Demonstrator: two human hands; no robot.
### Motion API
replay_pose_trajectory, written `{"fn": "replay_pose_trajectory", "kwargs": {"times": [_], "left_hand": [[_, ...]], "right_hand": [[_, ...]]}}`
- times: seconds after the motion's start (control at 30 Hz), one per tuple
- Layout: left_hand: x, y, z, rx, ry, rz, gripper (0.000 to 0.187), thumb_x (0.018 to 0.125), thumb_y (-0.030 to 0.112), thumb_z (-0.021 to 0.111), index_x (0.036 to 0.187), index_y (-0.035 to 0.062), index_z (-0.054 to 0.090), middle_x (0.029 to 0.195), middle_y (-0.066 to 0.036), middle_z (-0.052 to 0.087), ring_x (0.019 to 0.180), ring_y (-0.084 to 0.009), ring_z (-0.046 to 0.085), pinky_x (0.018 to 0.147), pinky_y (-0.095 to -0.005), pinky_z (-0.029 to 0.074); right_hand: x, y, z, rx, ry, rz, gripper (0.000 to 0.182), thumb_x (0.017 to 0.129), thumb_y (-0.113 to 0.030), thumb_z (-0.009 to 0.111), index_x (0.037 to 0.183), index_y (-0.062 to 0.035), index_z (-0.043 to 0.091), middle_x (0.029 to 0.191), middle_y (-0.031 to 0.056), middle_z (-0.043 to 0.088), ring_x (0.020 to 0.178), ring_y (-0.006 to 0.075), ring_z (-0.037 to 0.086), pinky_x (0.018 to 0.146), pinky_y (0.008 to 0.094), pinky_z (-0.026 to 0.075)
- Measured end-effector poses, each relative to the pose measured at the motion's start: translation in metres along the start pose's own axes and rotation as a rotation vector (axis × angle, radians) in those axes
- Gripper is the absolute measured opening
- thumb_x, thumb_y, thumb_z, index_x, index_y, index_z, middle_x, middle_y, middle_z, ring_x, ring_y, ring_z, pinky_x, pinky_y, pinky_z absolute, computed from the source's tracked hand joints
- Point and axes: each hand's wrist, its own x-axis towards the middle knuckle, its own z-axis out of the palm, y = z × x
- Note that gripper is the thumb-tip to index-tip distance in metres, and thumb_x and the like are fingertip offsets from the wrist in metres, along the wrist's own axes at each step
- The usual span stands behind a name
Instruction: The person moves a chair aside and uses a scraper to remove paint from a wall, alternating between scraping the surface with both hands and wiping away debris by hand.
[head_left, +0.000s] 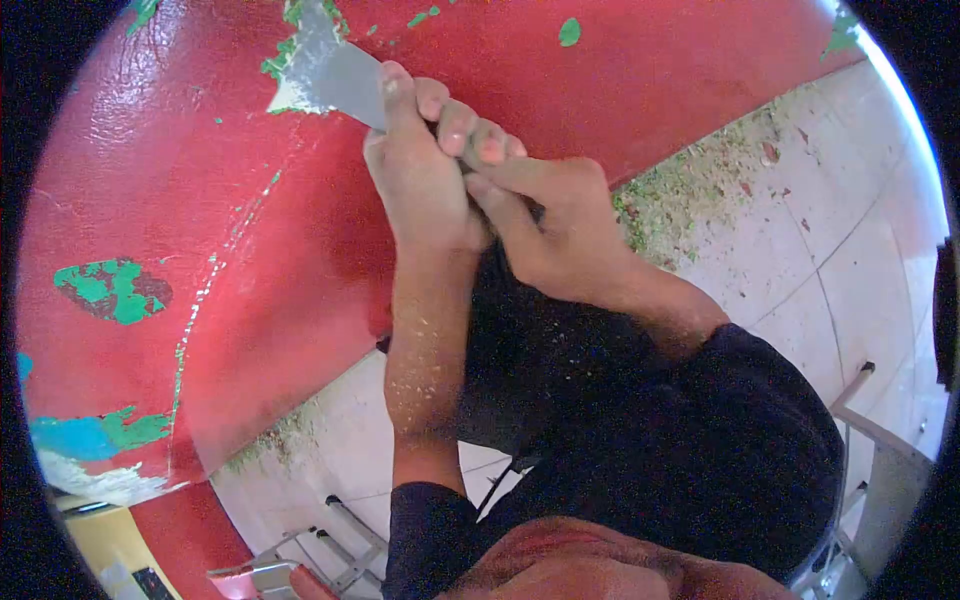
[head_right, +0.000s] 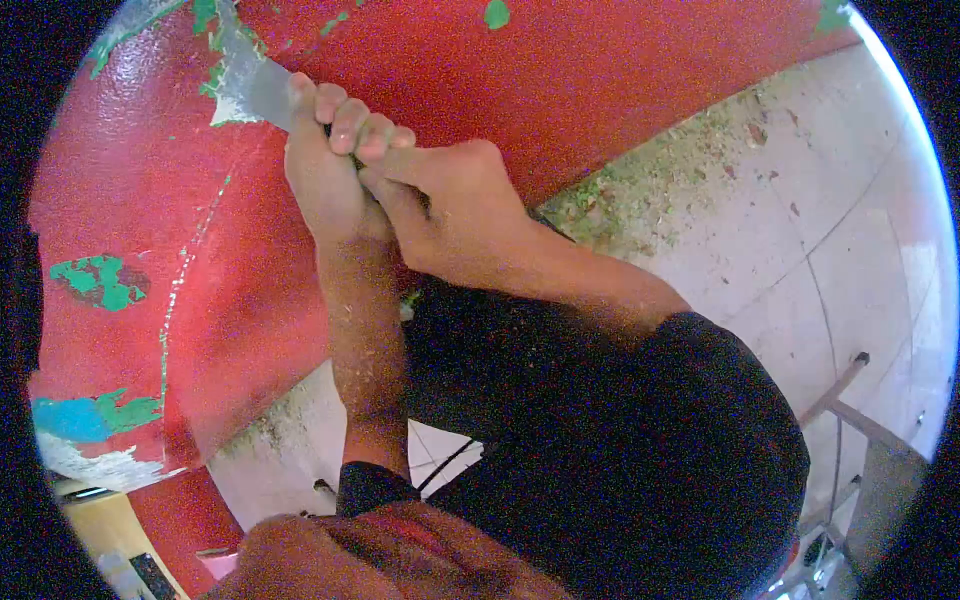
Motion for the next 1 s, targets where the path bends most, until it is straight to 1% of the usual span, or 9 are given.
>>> {"fn": "replay_pose_trajectory", "kwargs": {"times": [0.3, 0.33, 0.43, 0.57, 0.6, 0.73, 0.83, 0.9, 1.0], "left_hand": [[0.000, 0.002, 0.012, 0.138, 0.091, -0.040, 0.037, 0.098, 0.041, 0.035, 0.069, 0.0168, 0.037, 0.054, 0.005, 0.034, 0.046, -0.0108, 0.039, 0.048, -0.0289, 0.040], [0.009, 0.007, 0.006, 0.343, 0.078, 0.121, 0.034, 0.098, 0.038, 0.037, 0.071, 0.0164, 0.038, 0.056, 0.004, 0.035, 0.048, -0.0125, 0.041, 0.050, -0.0290, 0.040], [0.020, 0.039, 0.009, -0.209, -0.133, -0.013, 0.039, 0.097, 0.041, 0.039, 0.070, 0.0121, 0.041, 0.051, -0.001, 0.037, 0.040, -0.0177, 0.041, 0.042, -0.0364, 0.042], [0.004, -0.001, -0.005, 0.062, 0.119, 0.015, 0.040, 0.097, 0.043, 0.036, 0.069, 0.0144, 0.039, 0.050, 0.003, 0.033, 0.040, -0.0157, 0.039, 0.042, -0.0343, 0.042], [0.009, 0.008, -0.007, 0.462, 0.220, 0.208, 0.040, 0.097, 0.043, 0.035, 0.069, 0.0149, 0.038, 0.052, 0.003, 0.034, 0.043, -0.0146, 0.041, 0.045, -0.0332, 0.043], [0.015, 0.061, -0.016, -0.287, -0.401, 0.115, 0.039, 0.098, 0.040, 0.037, 0.078, 0.0080, 0.049, 0.065, -0.001, 0.050, 0.053, -0.0145, 0.049, 0.051, -0.0329, 0.046], [-0.004, 0.045, -0.012, 0.581, 0.052, 0.314, 0.041, 0.097, 0.042, 0.038, 0.090, 0.0039, 0.051, 0.067, -0.003, 0.054, 0.056, -0.0163, 0.054, 0.053, -0.0346, 0.049], [-0.011, 0.023, -0.018, 0.139, -0.229, 0.010, 0.044, 0.096, 0.044, 0.039, 0.099, 0.0022, 0.051, 0.069, -0.006, 0.056, 0.061, -0.0186, 0.058, 0.058, -0.0348, 0.052], [-0.012, 0.010, 0.001, -0.085, -0.002, -0.007, 0.047, 0.096, 0.045, 0.039, 0.100, 0.0004, 0.051, 0.072, -0.008, 0.057, 0.065, -0.0212, 0.061, 0.062, -0.0345, 0.053]], "right_hand": [[0.019, 0.002, 0.002, 0.009, -0.004, -0.029, 0.022, 0.085, -0.003, 0.054, 0.106, 0.0017, 0.062, 0.092, 0.0220, 0.064, 0.087, 0.0191, 0.066, 0.073, 0.0285, 0.050], [0.028, 0.004, 0.005, 0.000, -0.006, -0.054, 0.022, 0.085, -0.003, 0.054, 0.105, 0.0020, 0.062, 0.090, 0.0221, 0.064, 0.086, 0.0184, 0.066, 0.072, 0.0288, 0.050], [0.036, -0.009, 0.003, 0.014, -0.047, -0.038, 0.019, 0.085, -0.003, 0.054, 0.101, 0.0024, 0.063, 0.083, 0.0215, 0.063, 0.081, 0.0180, 0.066, 0.069, 0.0294, 0.050], [0.022, -0.004, 0.001, -0.024, -0.059, -0.085, 0.016, 0.084, -0.004, 0.055, 0.097, 0.0027, 0.063, 0.080, 0.0211, 0.063, 0.075, 0.0225, 0.067, 0.065, 0.0310, 0.051], [0.030, 0.001, 0.010, -0.004, -0.039, -0.121, 0.016, 0.084, -0.004, 0.056, 0.096, 0.0026, 0.064, 0.080, 0.0212, 0.063, 0.073, 0.0232, 0.067, 0.064, 0.0315, 0.051], [0.048, -0.018, 0.024, 0.014, -0.013, -0.201, 0.022, 0.081, -0.009, 0.056, 0.101, -0.0042, 0.063, 0.080, 0.0199, 0.063, 0.065, 0.0315, 0.064, 0.057, 0.0388, 0.051], [0.022, -0.018, 0.020, 0.031, 0.019, -0.184, 0.027, 0.080, -0.008, 0.057, 0.107, -0.0041, 0.061, 0.084, 0.0180, 0.064, 0.069, 0.0331, 0.064, 0.060, 0.0388, 0.052], [0.002, -0.009, 0.019, -0.045, 0.064, -0.140, 0.031, 0.082, -0.007, 0.057, 0.113, -0.0024, 0.059, 0.084, 0.0183, 0.065, 0.069, 0.0299, 0.065, 0.062, 0.0343, 0.052], [-0.006, -0.006, 0.019, -0.177, 0.159, -0.067, 0.037, 0.085, -0.005, 0.053, 0.122, -0.0015, 0.055, 0.080, 0.0196, 0.063, 0.067, 0.0238, 0.065, 0.063, 0.0294, 0.050]]}}
